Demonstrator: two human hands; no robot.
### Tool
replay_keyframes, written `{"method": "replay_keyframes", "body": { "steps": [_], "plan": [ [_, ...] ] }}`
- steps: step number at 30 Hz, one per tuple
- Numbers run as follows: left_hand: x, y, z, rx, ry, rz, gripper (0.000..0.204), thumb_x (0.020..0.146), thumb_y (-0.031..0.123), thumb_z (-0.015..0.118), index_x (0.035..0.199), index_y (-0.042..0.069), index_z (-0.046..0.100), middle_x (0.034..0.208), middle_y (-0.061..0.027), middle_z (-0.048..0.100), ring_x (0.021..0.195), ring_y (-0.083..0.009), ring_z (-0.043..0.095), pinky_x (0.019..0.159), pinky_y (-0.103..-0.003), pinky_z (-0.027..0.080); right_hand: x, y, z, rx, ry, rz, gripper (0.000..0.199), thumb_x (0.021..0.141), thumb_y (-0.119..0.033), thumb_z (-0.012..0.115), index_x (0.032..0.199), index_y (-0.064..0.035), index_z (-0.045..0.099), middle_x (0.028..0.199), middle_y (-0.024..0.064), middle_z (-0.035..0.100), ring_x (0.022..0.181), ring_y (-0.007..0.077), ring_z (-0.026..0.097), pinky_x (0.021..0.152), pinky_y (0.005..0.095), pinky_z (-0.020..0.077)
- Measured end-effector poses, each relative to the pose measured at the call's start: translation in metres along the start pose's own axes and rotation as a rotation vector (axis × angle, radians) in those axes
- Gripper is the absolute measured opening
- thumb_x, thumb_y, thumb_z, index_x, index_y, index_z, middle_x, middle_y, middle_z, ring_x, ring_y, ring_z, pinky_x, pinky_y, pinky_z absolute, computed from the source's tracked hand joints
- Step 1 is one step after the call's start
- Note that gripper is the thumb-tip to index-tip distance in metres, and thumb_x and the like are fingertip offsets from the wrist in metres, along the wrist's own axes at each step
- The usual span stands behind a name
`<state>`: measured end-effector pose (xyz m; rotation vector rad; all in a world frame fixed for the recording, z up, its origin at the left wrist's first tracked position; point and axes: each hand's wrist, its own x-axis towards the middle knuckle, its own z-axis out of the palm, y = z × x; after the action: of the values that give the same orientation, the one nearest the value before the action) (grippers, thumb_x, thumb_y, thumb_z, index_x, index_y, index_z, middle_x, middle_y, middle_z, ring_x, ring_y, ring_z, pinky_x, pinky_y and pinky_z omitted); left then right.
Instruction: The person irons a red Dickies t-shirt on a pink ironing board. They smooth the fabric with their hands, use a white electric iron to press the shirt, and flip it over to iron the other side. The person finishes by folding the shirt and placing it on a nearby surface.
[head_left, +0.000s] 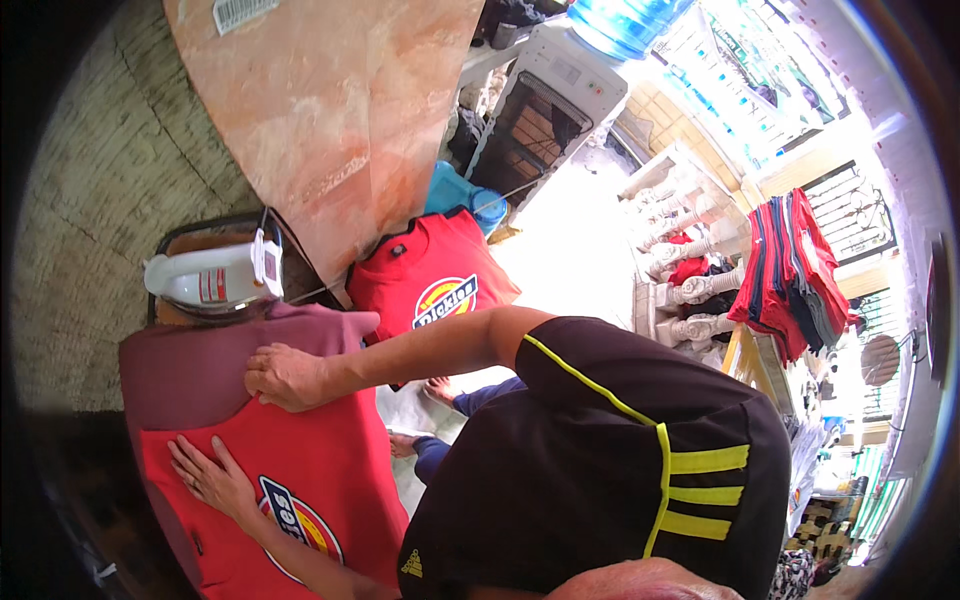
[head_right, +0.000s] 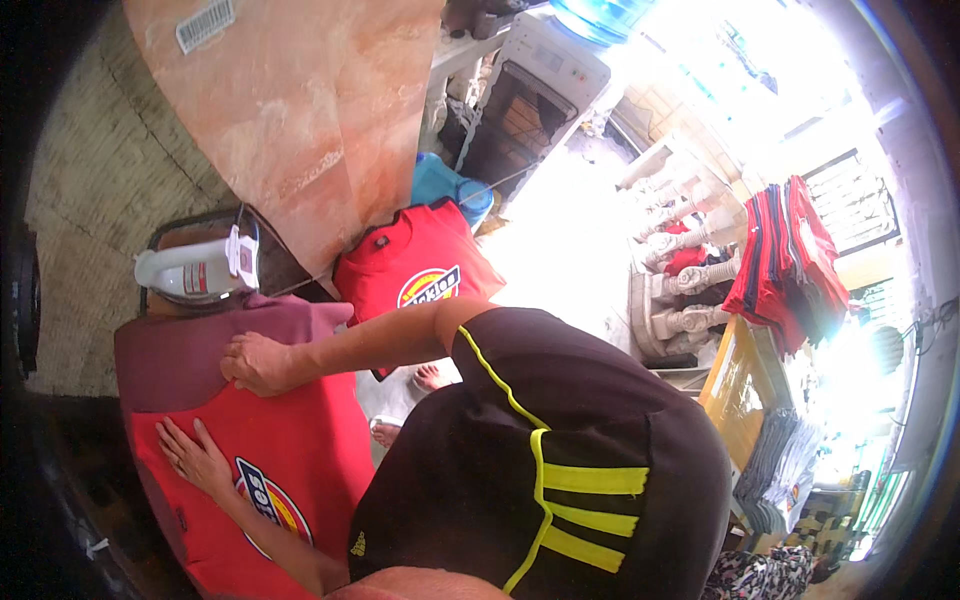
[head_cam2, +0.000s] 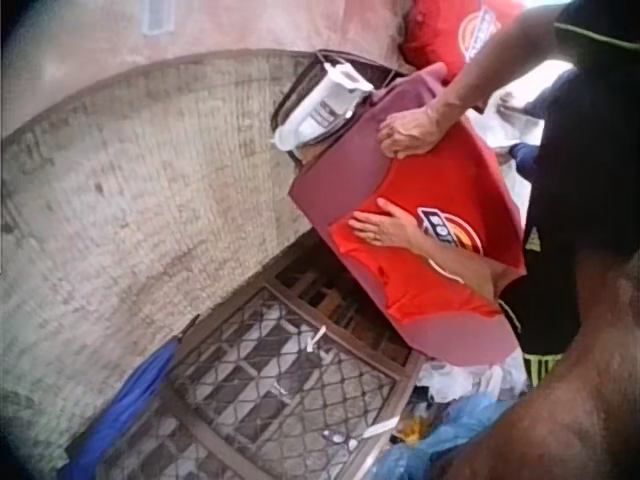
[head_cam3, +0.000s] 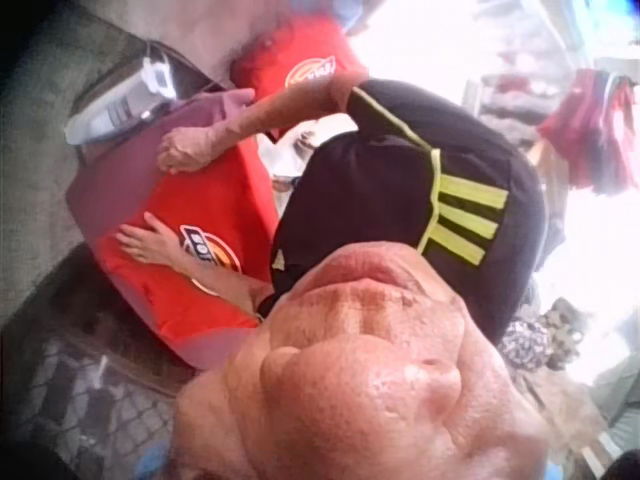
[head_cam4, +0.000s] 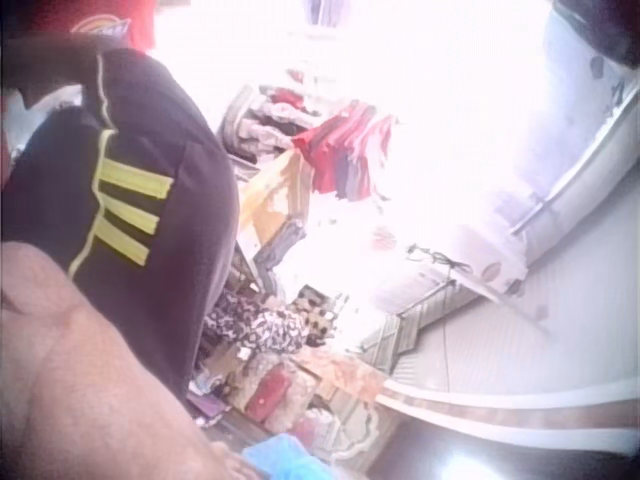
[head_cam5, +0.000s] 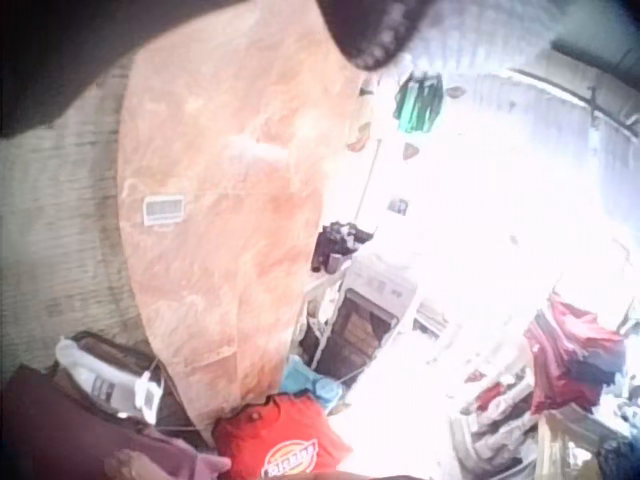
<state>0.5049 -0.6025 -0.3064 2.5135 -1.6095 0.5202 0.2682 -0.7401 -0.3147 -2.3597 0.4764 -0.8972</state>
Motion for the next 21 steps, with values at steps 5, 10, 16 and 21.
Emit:
{"method": "replay_keyframes", "body": {
  "steps": [5,10,16,21],
  "plan": [
    [-0.008,-0.006,-0.017,0.059,-0.063,-0.065,0.064,0.101,0.049,0.043,0.151,0.009,0.035,0.158,-0.0126,0.029,0.143,-0.0393,0.030,0.112,-0.053,0.030,0.005,-0.012,0.003,0.082,0.023,-0.023,0.027,0.078,-0.016,0.070,0.100,-0.0087,0.056,0.099,0.0113,0.059,0.098,0.0328,0.056,0.084,0.0461,0.0452],
    [-0.040,0.090,-0.040,-0.057,0.084,0.026,0.070,0.096,0.043,0.054,0.151,0.007,0.033,0.158,-0.0155,0.029,0.145,-0.0409,0.025,0.116,-0.054,0.023,0.001,0.004,0.005,-0.087,0.043,-0.109,0.027,0.076,-0.019,0.066,0.100,-0.0113,0.057,0.098,0.0106,0.058,0.095,0.0317,0.056,0.082,0.0452,0.0464],
    [-0.048,0.108,-0.023,-0.228,0.045,-0.084,0.076,0.087,0.046,0.064,0.146,0.004,0.040,0.155,-0.0211,0.030,0.144,-0.0444,0.022,0.116,-0.060,0.017,0.019,0.011,0.010,-0.276,-0.078,-0.313,0.022,0.075,-0.016,0.064,0.095,-0.0064,0.067,0.098,0.0099,0.067,0.095,0.0304,0.060,0.088,0.0440,0.0453],
    [-0.102,0.132,-0.078,-0.265,0.007,-0.259,0.078,0.089,0.050,0.060,0.148,0.003,0.037,0.160,-0.0200,0.020,0.146,-0.0439,0.018,0.113,-0.063,0.019,0.020,-0.029,0.001,-0.051,-0.051,-0.371,0.021,0.083,-0.005,0.063,0.103,-0.0095,0.066,0.104,0.0108,0.062,0.098,0.0329,0.058,0.084,0.0457,0.0463]
  ]
}}
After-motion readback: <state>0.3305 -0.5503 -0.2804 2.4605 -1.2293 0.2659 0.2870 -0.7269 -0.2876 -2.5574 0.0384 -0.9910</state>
